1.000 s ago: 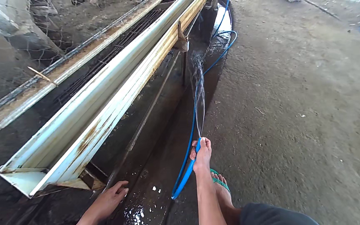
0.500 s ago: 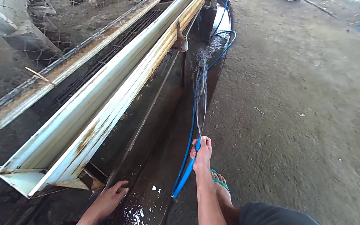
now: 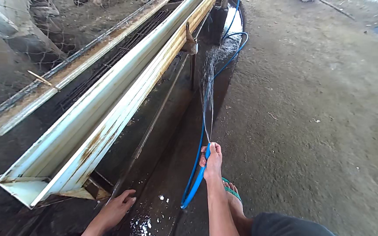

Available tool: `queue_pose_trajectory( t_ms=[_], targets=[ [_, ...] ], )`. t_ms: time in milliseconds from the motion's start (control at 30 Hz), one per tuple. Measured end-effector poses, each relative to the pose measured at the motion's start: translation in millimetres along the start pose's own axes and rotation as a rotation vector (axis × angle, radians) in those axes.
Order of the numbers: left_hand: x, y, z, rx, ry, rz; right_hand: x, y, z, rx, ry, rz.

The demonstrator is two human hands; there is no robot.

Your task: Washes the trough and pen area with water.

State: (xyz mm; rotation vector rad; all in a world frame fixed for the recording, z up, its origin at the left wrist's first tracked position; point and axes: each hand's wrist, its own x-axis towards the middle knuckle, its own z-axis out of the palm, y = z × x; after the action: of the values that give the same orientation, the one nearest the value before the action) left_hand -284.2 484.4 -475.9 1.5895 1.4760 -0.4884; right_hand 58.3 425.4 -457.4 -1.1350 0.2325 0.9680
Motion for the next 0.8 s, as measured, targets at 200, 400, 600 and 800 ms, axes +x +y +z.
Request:
queue_pose_trajectory(
  t_ms=[200, 400, 600, 800],
  targets=[
    [-11.2, 18.2, -2.8, -0.042, -0.012, -0.029, -2.2, 0.4, 3.2, -0.006, -0.008, -0.008],
    [2.7, -6.5, -1.0, 0.015, 0.002, 0.012, -2.2, 2.4, 3.3, -0.001, -0.007, -0.015],
    [1.2, -6.0, -1.5, 0.001, 0.002, 0.006, -3.3, 3.1, 2.5, 0.0, 0.005, -0.029],
    [2.1, -7.4, -2.9, 0.053, -0.018, 0.024, -2.6, 4.8, 1.4, 0.016, 0.01, -0.045]
  ],
)
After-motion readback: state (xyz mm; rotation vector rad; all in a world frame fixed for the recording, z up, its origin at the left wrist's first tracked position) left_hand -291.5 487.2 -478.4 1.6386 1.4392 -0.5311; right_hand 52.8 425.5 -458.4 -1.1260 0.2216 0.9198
